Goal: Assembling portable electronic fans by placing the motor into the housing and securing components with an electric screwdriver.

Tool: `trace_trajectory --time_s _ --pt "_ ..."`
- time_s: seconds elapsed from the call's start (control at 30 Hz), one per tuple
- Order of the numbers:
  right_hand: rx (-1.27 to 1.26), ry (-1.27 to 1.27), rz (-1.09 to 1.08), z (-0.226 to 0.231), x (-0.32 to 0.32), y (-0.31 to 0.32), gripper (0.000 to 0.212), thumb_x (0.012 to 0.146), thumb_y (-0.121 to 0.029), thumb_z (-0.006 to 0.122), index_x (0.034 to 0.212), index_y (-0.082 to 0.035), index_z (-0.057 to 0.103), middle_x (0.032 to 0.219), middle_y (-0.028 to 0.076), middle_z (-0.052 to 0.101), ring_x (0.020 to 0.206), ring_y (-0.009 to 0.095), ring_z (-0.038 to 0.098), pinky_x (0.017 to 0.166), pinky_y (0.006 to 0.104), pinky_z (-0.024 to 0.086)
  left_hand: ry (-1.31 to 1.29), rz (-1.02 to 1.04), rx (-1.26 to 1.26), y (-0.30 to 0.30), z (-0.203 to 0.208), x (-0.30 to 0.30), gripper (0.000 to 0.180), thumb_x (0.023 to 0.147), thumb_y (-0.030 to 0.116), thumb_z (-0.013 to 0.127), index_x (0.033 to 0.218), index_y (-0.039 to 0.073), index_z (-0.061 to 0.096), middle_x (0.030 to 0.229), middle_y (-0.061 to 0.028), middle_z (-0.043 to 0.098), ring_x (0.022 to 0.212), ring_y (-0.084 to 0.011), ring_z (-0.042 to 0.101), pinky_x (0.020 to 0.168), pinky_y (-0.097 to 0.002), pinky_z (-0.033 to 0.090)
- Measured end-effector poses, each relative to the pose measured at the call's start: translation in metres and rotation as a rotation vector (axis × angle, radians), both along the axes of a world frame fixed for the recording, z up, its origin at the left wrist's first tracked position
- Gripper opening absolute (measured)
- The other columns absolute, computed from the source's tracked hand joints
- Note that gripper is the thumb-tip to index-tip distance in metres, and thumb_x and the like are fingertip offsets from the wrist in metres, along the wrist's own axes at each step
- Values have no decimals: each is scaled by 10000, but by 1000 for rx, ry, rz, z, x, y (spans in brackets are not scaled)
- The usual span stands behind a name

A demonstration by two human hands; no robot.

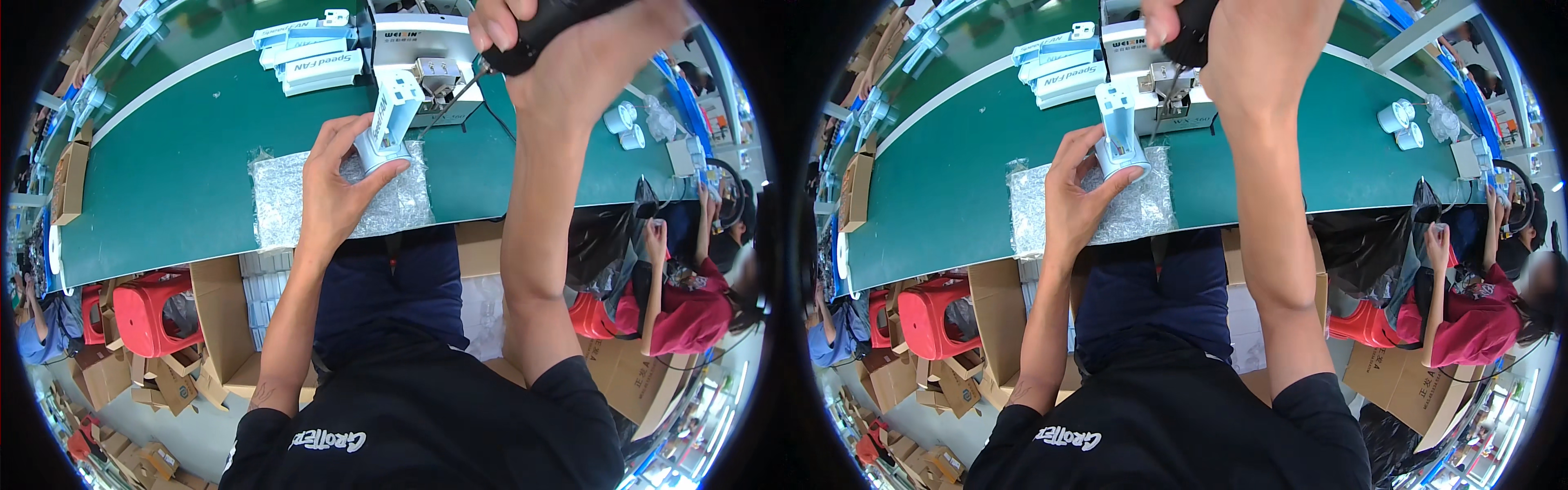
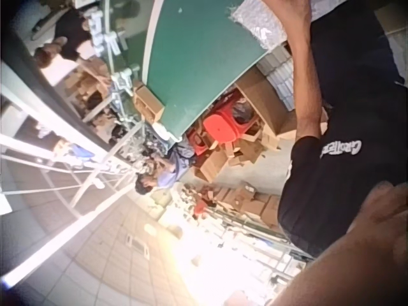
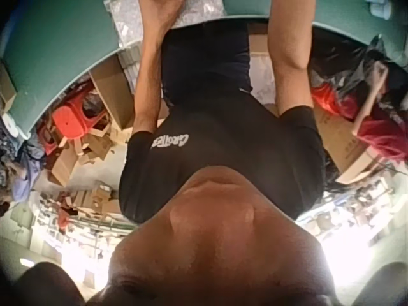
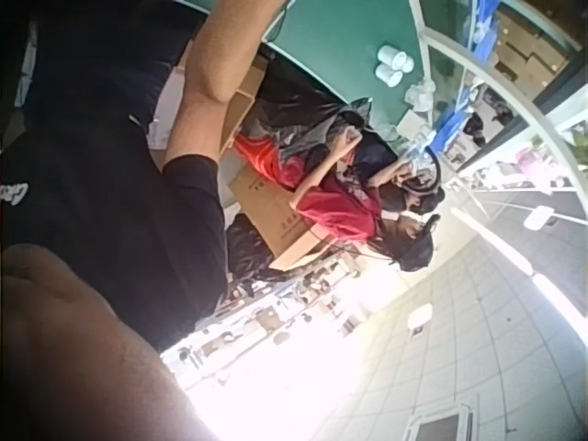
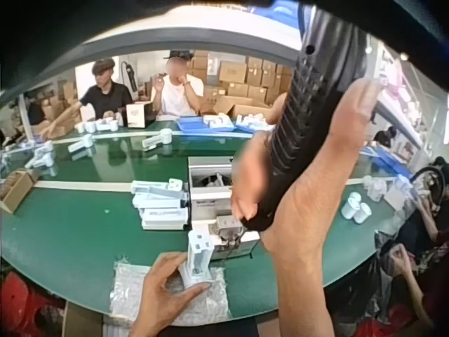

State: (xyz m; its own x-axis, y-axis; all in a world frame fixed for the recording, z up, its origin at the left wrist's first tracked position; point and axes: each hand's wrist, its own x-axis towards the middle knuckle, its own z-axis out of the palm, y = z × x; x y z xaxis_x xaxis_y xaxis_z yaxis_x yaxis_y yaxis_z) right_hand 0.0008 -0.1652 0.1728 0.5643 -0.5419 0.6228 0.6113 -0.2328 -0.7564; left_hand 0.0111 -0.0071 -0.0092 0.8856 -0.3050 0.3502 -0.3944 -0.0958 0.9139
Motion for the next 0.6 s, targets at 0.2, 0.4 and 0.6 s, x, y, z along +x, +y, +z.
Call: trace_trajectory --time_s 0.2,0.4,0.6 --pt "15 -11 110 13 -6 27 784 966 -820 405 948 -43 508 520 43 489 355 141 447 341 285 390 -26 -9 9 -3 1 0 624 750 152 938 1302 6 686 1192 -86 663 995 -187 660 829 -309 545" --pt "-14 -4 172 4 2 36 810 956 -838 387 940 -38 511 520 48 492 366 143 458 351 287 393 -13 -5 4 -3 2 -1 620 752 157 937 1300 6 689 1180 -86 666 980 -182 659 807 -307 545" --pt "-42 8 222 -9 8 39 837 946 -857 368 931 -33 514 520 52 494 376 144 468 361 289 395 -13 -6 -11 -3 1 1 611 756 152 936 1296 2 692 1200 -98 663 979 -189 659 816 -310 548"
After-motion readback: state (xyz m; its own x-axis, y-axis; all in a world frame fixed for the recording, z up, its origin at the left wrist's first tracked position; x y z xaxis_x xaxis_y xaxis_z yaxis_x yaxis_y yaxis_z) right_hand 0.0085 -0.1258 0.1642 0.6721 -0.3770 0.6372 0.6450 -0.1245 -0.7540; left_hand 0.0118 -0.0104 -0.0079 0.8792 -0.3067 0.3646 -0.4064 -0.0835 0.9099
